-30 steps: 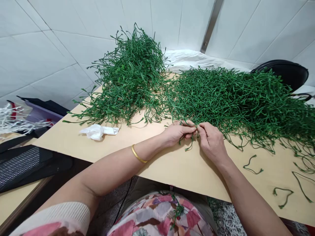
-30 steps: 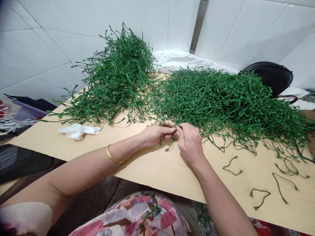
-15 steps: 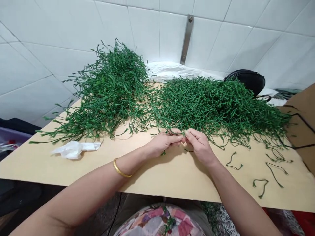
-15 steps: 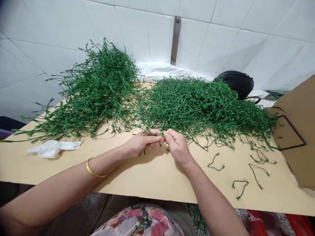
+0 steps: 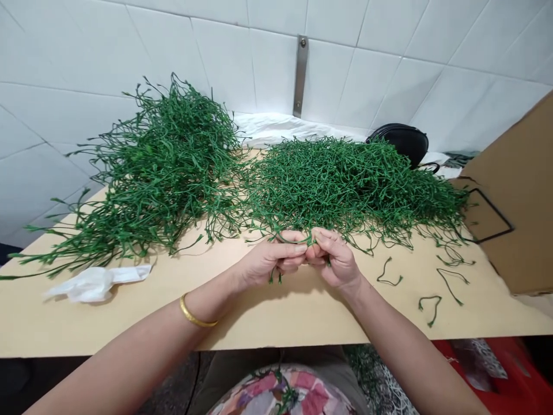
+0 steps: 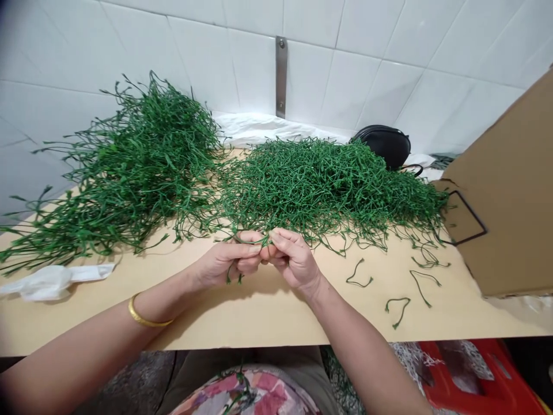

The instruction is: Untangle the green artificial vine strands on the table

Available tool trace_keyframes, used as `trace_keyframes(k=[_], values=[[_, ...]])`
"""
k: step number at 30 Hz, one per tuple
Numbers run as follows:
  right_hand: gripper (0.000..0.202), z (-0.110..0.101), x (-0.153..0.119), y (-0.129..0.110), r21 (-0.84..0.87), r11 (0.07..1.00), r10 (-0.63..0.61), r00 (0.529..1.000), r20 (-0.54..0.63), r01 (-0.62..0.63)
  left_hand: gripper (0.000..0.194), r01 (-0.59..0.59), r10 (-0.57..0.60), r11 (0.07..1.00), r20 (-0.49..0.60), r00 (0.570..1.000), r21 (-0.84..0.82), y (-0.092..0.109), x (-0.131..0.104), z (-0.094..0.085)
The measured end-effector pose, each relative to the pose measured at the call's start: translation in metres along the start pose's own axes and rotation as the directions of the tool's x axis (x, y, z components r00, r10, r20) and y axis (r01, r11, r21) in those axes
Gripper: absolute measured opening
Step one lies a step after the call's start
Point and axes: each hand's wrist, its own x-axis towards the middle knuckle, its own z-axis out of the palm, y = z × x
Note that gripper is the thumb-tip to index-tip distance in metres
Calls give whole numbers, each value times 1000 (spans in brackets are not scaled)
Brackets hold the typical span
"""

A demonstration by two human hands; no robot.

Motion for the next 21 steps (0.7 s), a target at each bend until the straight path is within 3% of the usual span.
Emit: trace_keyframes(k=[4,7,8,10,12,15,17,18,21], values=[[36,4,-1,-6,50,999,-11,998,59,8,20,65,-62,996,39,997,-57,-1,-4,-2],[43,6,-1,-17,100,988,-126,990,56,120,18,103,-105,989,-14,994,-109,-3,-2,-8],[43,5,0,-20,63,984,-166,986,24,164,17,90,-99,988,-65,993,-128,-3,1,-11],[41,1,1,-24,-182,958,-239,969,-65,224,14,31,-54,990,-169,984,-137,-4,7,-17],[38,-6,3,-26,-566,795,-345,930,-128,217,14,-19,-5,994,-223,975,-105,-3,13,-21],[21,-17,6,-26,-952,298,-549,829,-108,73,17,-15,-2,998,-258,966,-65,-1,16,-24],[16,-21,8,-24,-999,33,-628,776,-52,-41,17,7,-31,997,-298,954,-79,-1,14,-25],[18,-23,9,-23,-995,-54,-646,763,-24,-78,16,15,-45,995,-320,946,-94,-1,14,-25],[18,-26,9,-20,-978,-184,-642,765,48,-93,14,4,-57,990,-371,927,-142,-2,12,-23]])
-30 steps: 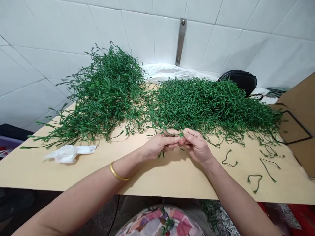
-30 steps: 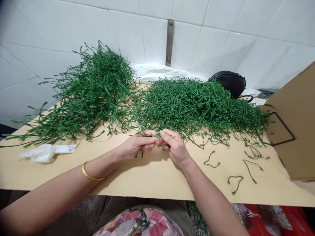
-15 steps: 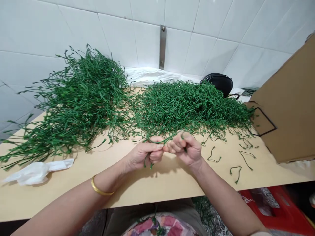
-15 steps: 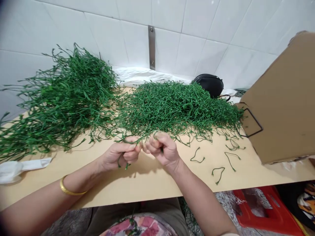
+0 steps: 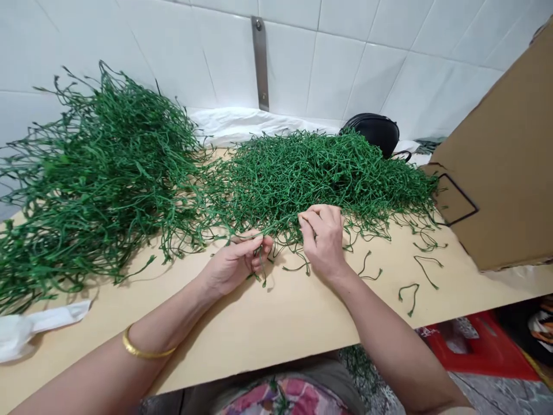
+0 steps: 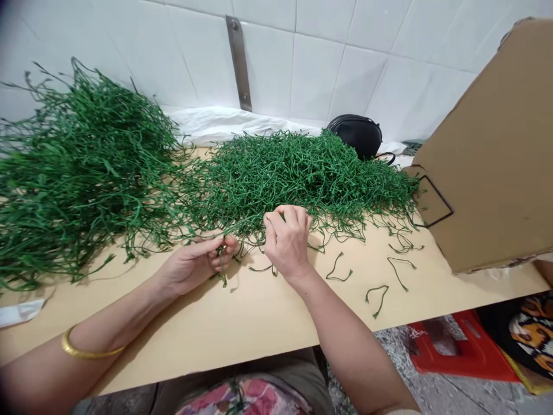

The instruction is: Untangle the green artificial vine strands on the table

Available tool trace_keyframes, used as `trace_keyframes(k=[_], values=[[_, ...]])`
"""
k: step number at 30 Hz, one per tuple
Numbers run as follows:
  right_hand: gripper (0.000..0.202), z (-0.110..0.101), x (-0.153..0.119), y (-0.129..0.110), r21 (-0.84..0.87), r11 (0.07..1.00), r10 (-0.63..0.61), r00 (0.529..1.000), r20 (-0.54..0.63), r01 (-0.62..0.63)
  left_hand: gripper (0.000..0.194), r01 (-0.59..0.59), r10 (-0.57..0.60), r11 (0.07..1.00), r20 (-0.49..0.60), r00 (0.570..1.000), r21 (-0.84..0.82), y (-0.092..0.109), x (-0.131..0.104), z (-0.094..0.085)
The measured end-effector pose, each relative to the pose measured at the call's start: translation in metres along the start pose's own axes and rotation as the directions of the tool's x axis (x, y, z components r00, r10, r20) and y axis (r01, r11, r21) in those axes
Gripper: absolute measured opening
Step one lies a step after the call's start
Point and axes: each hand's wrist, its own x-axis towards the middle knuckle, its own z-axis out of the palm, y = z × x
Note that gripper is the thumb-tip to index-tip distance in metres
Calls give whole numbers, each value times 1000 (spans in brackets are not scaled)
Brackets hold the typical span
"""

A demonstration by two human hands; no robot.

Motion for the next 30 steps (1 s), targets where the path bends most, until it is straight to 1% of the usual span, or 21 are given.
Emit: trace_keyframes(k=[3,5,8,10,11,13,14,15,16,18,19,20,21,22,23,25,27,30], values=[[20,5,-2,3,-26,997,-70,997,35,71,11,-16,16,999,-17,1000,-41,0,0,2],[20,9,-2,4,-30,994,-102,993,63,104,8,-13,13,998,1,1000,-54,0,1,3],[21,8,-4,0,-32,994,-101,992,79,104,6,-14,15,999,31,999,-49,0,2,2],[22,-1,-10,-6,-42,995,-89,992,91,93,5,-24,26,998,32,999,-51,-1,3,1],[22,-9,-15,-8,-52,994,-91,991,99,96,5,-27,28,998,35,999,-50,-2,3,1],[21,-32,-31,-8,-96,989,-98,989,109,108,4,-29,31,999,42,999,-41,-3,3,1],[21,-46,-42,-4,-132,984,-110,990,90,122,4,-32,33,999,43,999,-32,-4,3,2],[22,-61,-54,2,-188,977,-87,994,64,98,4,-33,34,999,43,999,-22,-4,3,3],[26,-76,-67,12,-262,964,-32,999,27,38,4,-38,38,999,43,998,-17,-4,3,4],[39,-105,-94,38,-426,895,128,991,-48,-136,4,-46,47,999,51,998,-21,-4,3,5],[47,-116,-108,51,-493,839,224,972,-70,-229,4,-48,49,999,55,997,-26,-4,3,5],[56,-124,-120,63,-538,786,325,944,-63,-306,5,-49,51,998,58,997,-31,-4,3,6],[62,-128,-130,73,-562,744,420,907,-25,-360,5,-52,54,998,59,997,-33,-4,3,6],[66,-129,-138,79,-574,723,495,868,40,-385,4,-54,56,998,59,997,-33,-4,3,6],[68,-125,-143,81,-584,716,537,836,112,-382,4,-58,60,998,60,996,-33,-4,3,7],[69,-111,-143,74,-613,721,545,810,216,-322,3,-72,74,997,61,995,-32,-5,3,7],[72,-90,-131,59,-603,759,517,791,328,-246,3,-82,83,996,62,995,-30,-5,4,7],[73,-62,-98,39,-563,810,471,755,456,-165,2,-81,83,996,78,993,-29,-4,5,7]])
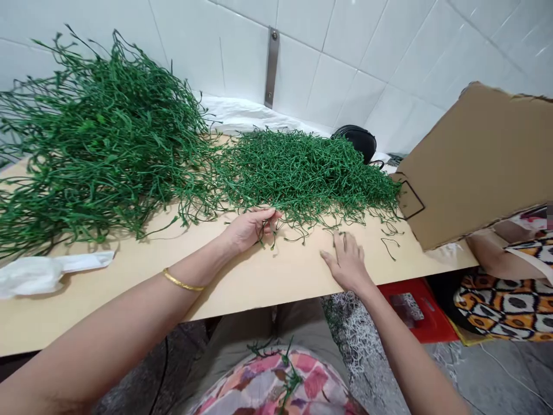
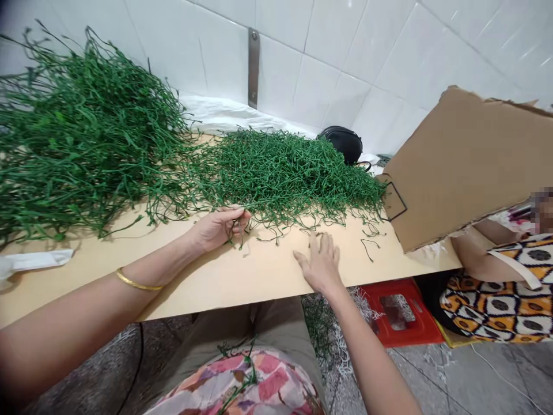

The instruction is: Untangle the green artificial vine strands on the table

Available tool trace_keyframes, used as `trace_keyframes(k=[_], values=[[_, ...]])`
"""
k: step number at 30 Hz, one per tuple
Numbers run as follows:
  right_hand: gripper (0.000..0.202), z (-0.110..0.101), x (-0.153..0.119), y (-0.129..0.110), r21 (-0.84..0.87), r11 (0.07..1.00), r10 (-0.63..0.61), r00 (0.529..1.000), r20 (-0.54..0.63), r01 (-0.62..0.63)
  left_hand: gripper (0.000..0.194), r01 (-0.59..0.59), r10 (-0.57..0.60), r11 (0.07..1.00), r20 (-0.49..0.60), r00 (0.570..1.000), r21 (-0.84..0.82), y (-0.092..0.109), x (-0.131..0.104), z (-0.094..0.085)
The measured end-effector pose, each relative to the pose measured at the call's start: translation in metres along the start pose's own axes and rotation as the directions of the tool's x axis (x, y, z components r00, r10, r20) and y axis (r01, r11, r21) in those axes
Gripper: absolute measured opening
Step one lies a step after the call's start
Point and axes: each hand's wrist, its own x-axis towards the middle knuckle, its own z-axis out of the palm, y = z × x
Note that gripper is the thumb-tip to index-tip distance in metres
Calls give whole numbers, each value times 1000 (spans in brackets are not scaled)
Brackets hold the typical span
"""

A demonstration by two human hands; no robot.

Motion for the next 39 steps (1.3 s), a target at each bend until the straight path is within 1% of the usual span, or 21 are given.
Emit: trace_keyframes(k=[3,6,8,10,12,13,14,15,16,17,18,20,22,24,25,27,29,31,33,37,39], values=[[75,-15,31,-21,-34,998,-53,998,26,54,1,-2,1,1000,-3,1000,-12,1,1,0],[72,-36,50,-28,-127,986,-104,992,67,112,6,-16,16,999,20,1000,-33,0,1,-1],[67,-51,55,-28,-180,967,-152,975,161,181,9,-43,45,997,29,999,-58,-1,1,-2],[56,-65,56,-30,-241,953,-125,962,243,185,10,-81,83,994,28,996,-72,-2,3,-4],[49,-76,55,-35,-288,941,-124,971,202,180,14,-106,108,994,48,993,-39,-2,4,-7],[46,-80,54,-39,-293,941,-132,980,149,171,15,-104,105,994,60,993,-22,-1,4,-8],[44,-82,53,-45,-256,948,-167,980,104,189,16,-93,94,996,69,993,-19,-1,4,-8],[42,-84,51,-52,-153,958,-237,970,57,243,15,-84,85,996,70,994,-25,0,4,-8],[38,-84,51,-60,-1,947,-322,946,22,322,14,-71,73,997,66,995,-32,0,3,-6],[35,-84,51,-69,193,893,-414,910,1,407,14,-67,70,997,55,996,-47,1,2,-4],[33,-83,52,-78,382,812,-468,883,-25,441,12,-72,75,995,41,996,-66,1,2,-2],[34,-79,58,-94,668,634,-482,875,-52,389,10,-99,101,991,14,995,-94,4,3,4],[38,-73,66,-104,829,486,-461,887,-25,276,7,-153,152,986,-17,988,-65,6,6,7],[38,-65,73,-108,889,407,-453,891,-2,209,9,-195,196,981,-40,980,22,8,8,8],[35,-61,75,-108,896,395,-453,891,-5,205,11,-210,212,977,-47,976,49,8,9,8],[29,-53,79,-106,884,406,-451,892,-26,231,14,-217,218,976,-45,975,30,7,10,6],[28,-46,79,-104,881,407,-448,893,-39,243,16,-202,201,979,-40,979,-20,4,11,3],[34,-41,78,-105,909,355,-438,898,-42,216,18,-190,189,981,-27,982,-26,0,11,1],[32,-36,76,-108,934,301,-445,895,-41,192,20,-194,194,981,-15,981,-10,-1,11,-1],[23,-30,73,-114,920,288,-496,863,-94,266,26,-218,217,976,-15,976,-18,2,8,-6],[23,-28,74,-112,908,301,-492,863,-116,293,26,-221,221,975,19,975,2,5,6,-7]])
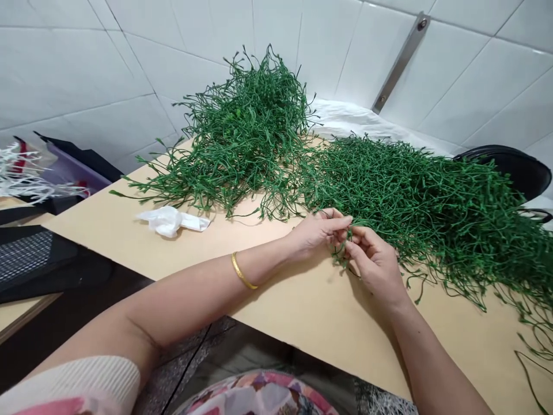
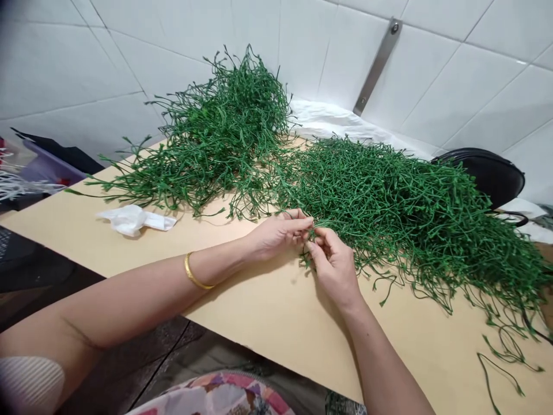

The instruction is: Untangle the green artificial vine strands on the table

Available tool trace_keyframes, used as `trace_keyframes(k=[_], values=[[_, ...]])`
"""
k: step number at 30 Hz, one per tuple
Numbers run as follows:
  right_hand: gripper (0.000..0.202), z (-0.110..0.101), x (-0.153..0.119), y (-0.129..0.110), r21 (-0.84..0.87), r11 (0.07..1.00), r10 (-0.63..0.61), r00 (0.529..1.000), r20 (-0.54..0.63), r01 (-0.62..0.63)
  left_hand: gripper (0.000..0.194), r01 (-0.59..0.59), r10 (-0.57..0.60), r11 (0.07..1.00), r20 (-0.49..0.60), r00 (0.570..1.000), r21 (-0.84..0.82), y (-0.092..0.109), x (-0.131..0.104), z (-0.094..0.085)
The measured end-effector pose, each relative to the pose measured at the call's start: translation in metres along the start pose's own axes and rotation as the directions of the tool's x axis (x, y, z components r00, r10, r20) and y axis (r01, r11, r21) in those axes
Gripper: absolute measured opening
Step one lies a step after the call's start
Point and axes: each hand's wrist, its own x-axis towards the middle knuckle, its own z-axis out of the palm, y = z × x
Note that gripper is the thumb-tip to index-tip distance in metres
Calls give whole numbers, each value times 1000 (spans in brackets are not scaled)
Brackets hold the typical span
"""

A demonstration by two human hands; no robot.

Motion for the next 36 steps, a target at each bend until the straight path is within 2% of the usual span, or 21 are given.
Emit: trace_keyframes(k=[4,8,14,18,25,29,31,33,36], values=[[25,-8,1,5,-22,1000,19,999,-48,-20,25,35,-36,991,4,999,130,0,-4,0],[28,-13,4,6,-13,999,39,999,-10,-39,20,58,-54,978,-26,998,199,-5,-5,3],[22,-20,7,5,151,984,85,994,71,-95,12,121,-116,982,-38,992,144,-4,-2,-1],[19,-23,8,10,251,960,118,992,51,-127,12,175,-175,976,-10,985,131,-3,-1,-3],[16,-17,7,7,222,972,82,997,17,-83,10,172,-176,980,28,984,103,-3,0,-4],[20,-13,5,2,224,973,56,998,36,-63,10,310,-303,950,111,946,-43,0,1,-5],[17,-12,4,1,201,978,37,998,49,-47,9,360,-351,931,130,927,-57,1,1,-4],[16,-11,4,2,174,984,23,999,47,-30,8,351,-347,936,94,933,-27,1,0,-2],[17,-12,4,4,131,991,33,999,15,-35,9,264,-265,963,18,964,51,-4,-3,1]])
